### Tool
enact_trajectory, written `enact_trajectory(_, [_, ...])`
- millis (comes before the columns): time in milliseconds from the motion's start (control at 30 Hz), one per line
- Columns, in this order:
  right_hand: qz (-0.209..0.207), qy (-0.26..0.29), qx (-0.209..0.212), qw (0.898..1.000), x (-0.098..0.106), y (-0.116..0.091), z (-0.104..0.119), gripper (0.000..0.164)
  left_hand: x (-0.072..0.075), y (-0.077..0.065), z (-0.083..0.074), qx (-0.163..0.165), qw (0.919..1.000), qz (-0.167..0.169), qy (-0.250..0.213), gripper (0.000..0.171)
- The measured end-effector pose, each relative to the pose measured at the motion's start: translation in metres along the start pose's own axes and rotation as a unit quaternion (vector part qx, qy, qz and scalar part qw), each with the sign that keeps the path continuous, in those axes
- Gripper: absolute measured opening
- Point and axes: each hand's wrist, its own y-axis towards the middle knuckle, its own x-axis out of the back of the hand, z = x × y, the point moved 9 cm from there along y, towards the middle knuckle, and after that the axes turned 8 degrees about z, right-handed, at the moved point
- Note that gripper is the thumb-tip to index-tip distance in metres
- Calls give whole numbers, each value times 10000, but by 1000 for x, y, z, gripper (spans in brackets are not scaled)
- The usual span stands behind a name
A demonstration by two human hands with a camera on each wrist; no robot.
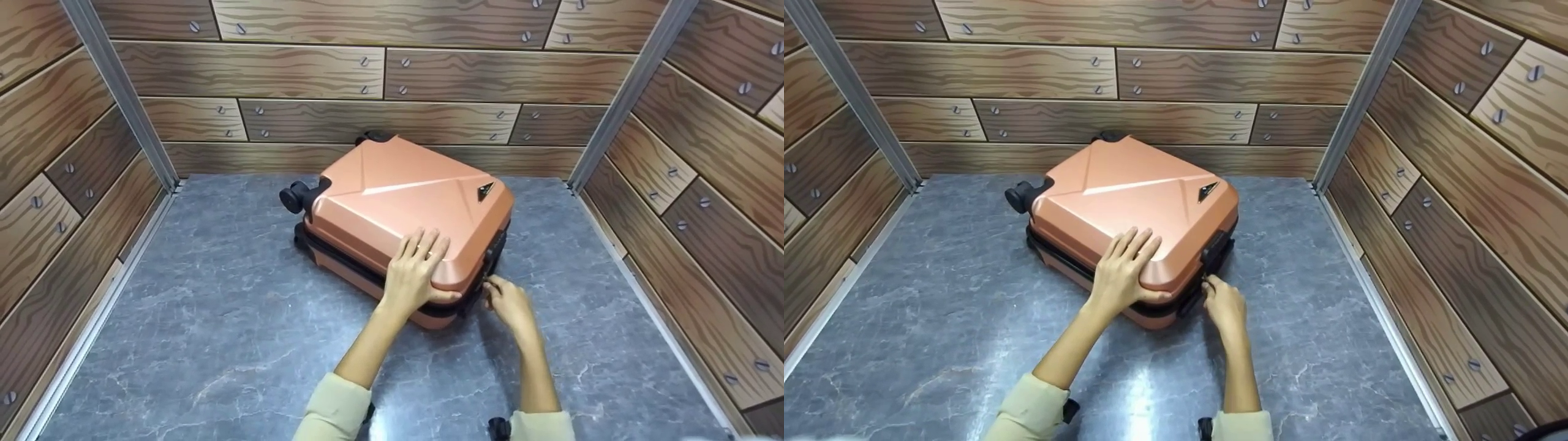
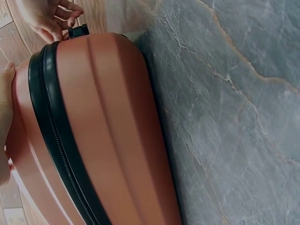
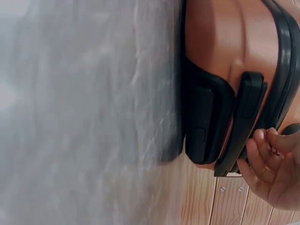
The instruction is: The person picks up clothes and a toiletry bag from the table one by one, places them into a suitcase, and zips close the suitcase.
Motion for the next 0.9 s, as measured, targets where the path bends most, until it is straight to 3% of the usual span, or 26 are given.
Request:
enact_trajectory(167, [78,35,26,10000,-4,-5,3,12,-1,0,0,8,10000,-49,-42,100])
enact_trajectory(333, [276,870,-81,9958,-10,-11,3,12,-1,0,1,5,10000,-45,-54,101])
enact_trajectory(433, [556,1746,-140,9830,-16,-14,3,14,-1,0,1,16,9999,-27,-126,101])
enact_trajectory(567, [1046,2739,-179,9559,-27,-20,6,19,-1,1,1,31,10000,-25,-91,101])
enact_trajectory(667, [1256,2922,-156,9479,-30,-24,11,20,-1,1,1,43,10000,-20,-16,101])
enact_trajectory(900, [1398,2861,-94,9479,-32,-29,17,19,-2,0,1,20,9999,-45,-107,101])
